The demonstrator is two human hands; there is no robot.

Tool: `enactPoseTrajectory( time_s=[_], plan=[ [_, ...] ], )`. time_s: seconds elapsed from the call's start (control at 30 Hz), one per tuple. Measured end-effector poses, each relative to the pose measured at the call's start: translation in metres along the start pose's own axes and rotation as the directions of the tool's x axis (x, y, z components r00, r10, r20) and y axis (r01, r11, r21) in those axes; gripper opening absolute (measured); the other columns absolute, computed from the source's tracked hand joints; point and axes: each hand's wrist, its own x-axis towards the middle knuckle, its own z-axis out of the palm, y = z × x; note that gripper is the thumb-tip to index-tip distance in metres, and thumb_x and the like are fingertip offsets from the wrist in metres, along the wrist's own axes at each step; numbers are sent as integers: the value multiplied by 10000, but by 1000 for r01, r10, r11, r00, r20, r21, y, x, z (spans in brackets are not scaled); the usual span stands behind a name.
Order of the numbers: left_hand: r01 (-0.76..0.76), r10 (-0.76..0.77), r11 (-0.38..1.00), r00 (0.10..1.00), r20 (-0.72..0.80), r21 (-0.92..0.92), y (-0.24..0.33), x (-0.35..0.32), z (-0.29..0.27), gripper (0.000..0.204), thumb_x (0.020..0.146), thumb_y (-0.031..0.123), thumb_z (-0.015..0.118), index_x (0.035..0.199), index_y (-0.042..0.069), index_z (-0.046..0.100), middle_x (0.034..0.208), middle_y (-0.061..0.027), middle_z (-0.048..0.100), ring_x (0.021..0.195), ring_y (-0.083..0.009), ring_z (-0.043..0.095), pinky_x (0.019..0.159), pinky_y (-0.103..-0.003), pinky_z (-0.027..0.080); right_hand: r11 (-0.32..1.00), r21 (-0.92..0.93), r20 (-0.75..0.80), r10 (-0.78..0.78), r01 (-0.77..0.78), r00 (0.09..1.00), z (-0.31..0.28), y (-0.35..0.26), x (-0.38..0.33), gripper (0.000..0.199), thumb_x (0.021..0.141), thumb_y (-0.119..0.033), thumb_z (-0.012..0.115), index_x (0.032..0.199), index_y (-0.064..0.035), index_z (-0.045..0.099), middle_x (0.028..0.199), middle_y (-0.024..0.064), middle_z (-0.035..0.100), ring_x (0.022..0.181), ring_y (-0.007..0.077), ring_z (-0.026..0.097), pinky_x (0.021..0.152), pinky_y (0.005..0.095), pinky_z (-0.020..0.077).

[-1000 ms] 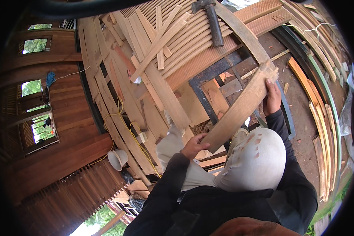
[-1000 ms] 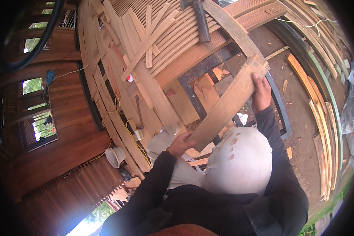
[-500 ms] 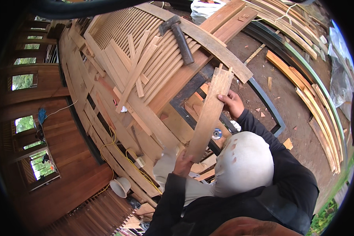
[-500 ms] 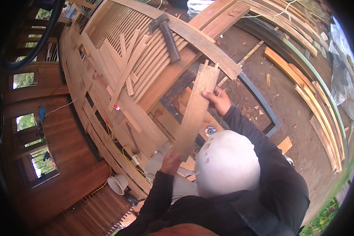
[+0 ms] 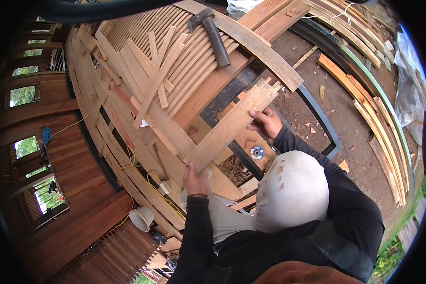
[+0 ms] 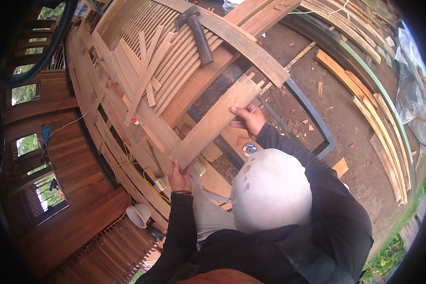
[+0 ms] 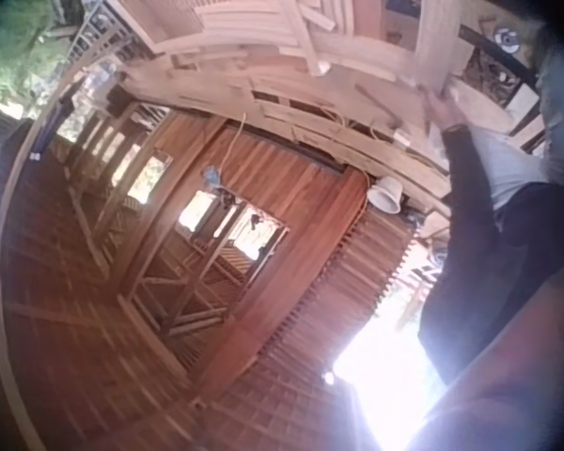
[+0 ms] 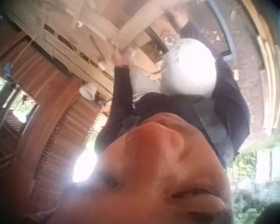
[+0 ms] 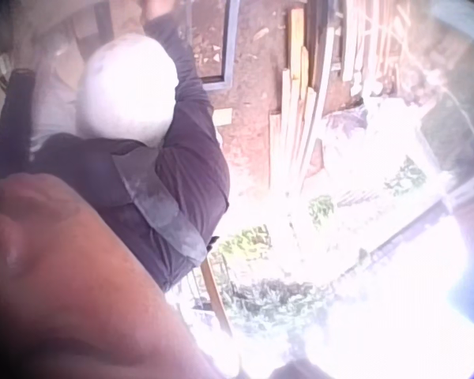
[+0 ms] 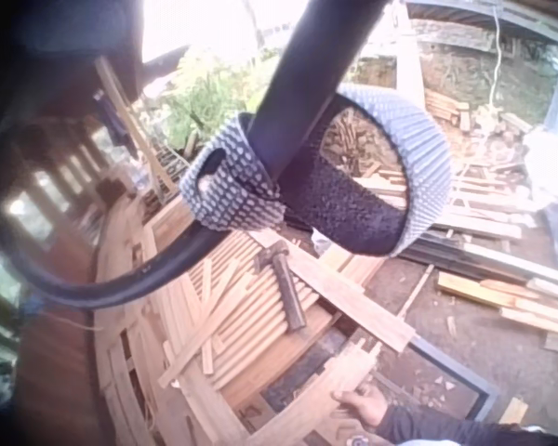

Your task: The person assembles a wooden slatted panel by placing and securing wooden slats onto a metal frame using a hammer. They also cut a wooden piece with a hand saw and fit it into the structure.

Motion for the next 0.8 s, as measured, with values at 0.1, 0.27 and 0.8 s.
enactPoseTrajectory(
  time_s=[0.1,0.27,0.8],
  plan=[
    [17,-8,989,998,-62,147,0,-6,3,339,1026,256,586,1286,39,604,1240,-46,635,1111,-182,614,923,-371,532,1000,14,-9,0,0,1000,-6,-1,2,394,916,-205,724,1231,-20,576,1120,125,694,909,218,723,781,350,631],
    [4,7,982,998,-62,187,-12,4,0,378,1019,227,606,1272,-53,612,1204,-88,651,1038,-150,630,862,-309,552,999,-18,-43,-51,50,998,-20,1,5,399,932,-190,692,1246,12,552,1125,165,682,974,273,707,783,369,628],
    [-23,53,975,990,-131,220,-19,-9,2,421,976,152,673,1288,-119,590,1173,-121,652,1004,-151,636,857,-305,568,997,-47,-43,-66,64,997,-31,10,9,404,928,-221,690,1252,-14,567,1147,139,681,992,244,697,798,367,607]
  ],
)
